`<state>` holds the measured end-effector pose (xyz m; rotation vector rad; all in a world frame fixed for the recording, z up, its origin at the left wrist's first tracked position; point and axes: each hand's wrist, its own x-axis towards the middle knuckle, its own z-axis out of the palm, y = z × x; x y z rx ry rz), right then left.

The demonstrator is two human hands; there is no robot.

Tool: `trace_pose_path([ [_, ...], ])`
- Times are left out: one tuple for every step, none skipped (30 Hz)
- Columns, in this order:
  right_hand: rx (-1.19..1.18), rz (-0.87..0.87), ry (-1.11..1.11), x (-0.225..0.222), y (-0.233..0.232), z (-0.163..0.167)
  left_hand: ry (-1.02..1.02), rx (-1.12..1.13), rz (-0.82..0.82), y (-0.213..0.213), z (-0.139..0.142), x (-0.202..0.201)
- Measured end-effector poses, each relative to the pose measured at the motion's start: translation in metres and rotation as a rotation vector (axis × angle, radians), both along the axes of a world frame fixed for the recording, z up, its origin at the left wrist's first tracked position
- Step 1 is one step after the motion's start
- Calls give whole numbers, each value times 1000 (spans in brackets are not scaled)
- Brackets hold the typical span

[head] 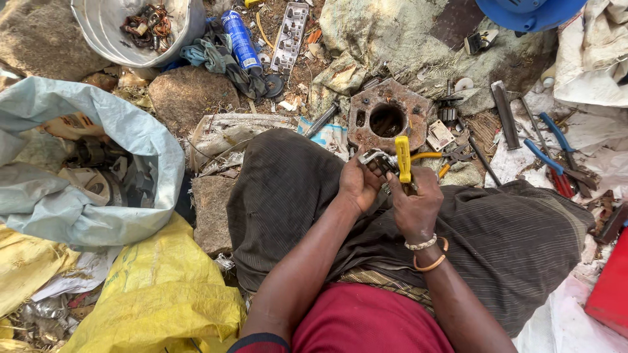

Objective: The person sits on the ground and uses a hammer and screwdriver to disassemble a metal electrical component, removing copper wire and separating parts.

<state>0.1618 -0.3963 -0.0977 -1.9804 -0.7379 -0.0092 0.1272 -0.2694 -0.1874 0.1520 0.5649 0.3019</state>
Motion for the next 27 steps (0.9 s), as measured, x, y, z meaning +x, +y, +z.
trace_pose_path([
  [19, -1, 1, 0, -2, -2, 9, 6, -17, -1, -2, 0],
  [55, -14, 75, 0, -3, -4, 18, 11, -34, -1, -4, 0],
  [90, -26, 151, 1, -4, -6, 57, 27, -24, -1, -4, 0],
  [127, -35, 227, 2, -5, -9, 96, 46, -12, -1, -2, 0],
  [148, -42, 273, 4, -6, -11, 129, 67, 0, -1, -2, 0],
  [167, -52, 315, 6, -7, -12, 120, 67, 1, -1, -2, 0],
  [184, -65, 357, 7, -8, -13, 111, 65, 0, -2, 0, 0],
  [201, -56, 324, 9, -10, -14, 105, 61, -2, -2, 2, -1],
  [217, -48, 291, 9, -10, -15, 93, 75, 15, -3, 5, -2],
  [231, -38, 261, 10, -11, -15, 84, 87, 34, -5, 9, -4],
  [268, -80, 419, 10, -12, -15, 79, 97, 56, -7, 13, -7],
  [306, -122, 579, 10, -12, -15, 79, 155, 42, -10, 16, -11],
  [348, -163, 734, 10, -12, -15, 73, 217, 26, -13, 20, -13],
  [378, -157, 739, 9, -12, -15, 66, 279, 10, -16, 24, -15],
  [406, -150, 747, 8, -12, -15, 99, 296, 28, -19, 28, -15],
  [433, -143, 755, 7, -12, -15, 132, 312, 45, -23, 31, -15],
  [445, -123, 713, 6, -12, -14, 165, 328, 61, -26, 33, -15],
  [458, -104, 670, 5, -12, -14, 150, 345, 81, -28, 35, -15],
  [469, -84, 626, 3, -13, -13, 134, 360, 103, -30, 36, -16],
  [435, -114, 661, 2, -13, -11, 123, 372, 126, -32, 37, -17],
  [400, -143, 698, 1, -13, -10, 118, 401, 145, -33, 36, -18],
  [371, -169, 730, 0, -13, -9, 106, 436, 165, -34, 36, -18],
  [399, -147, 700, -1, -13, -8, 95, 471, 184, -35, 35, -19],
  [428, -126, 670, -2, -12, -8, 96, 510, 199, -35, 34, -19],
  [457, -105, 637, -2, -12, -8, 94, 550, 214, -36, 34, -19],
  [467, -101, 634, -2, -11, -8, 93, 590, 230, -37, 33, -19],
  [475, -96, 633, -3, -11, -9, 116, 666, 255, -39, 33, -18],
])
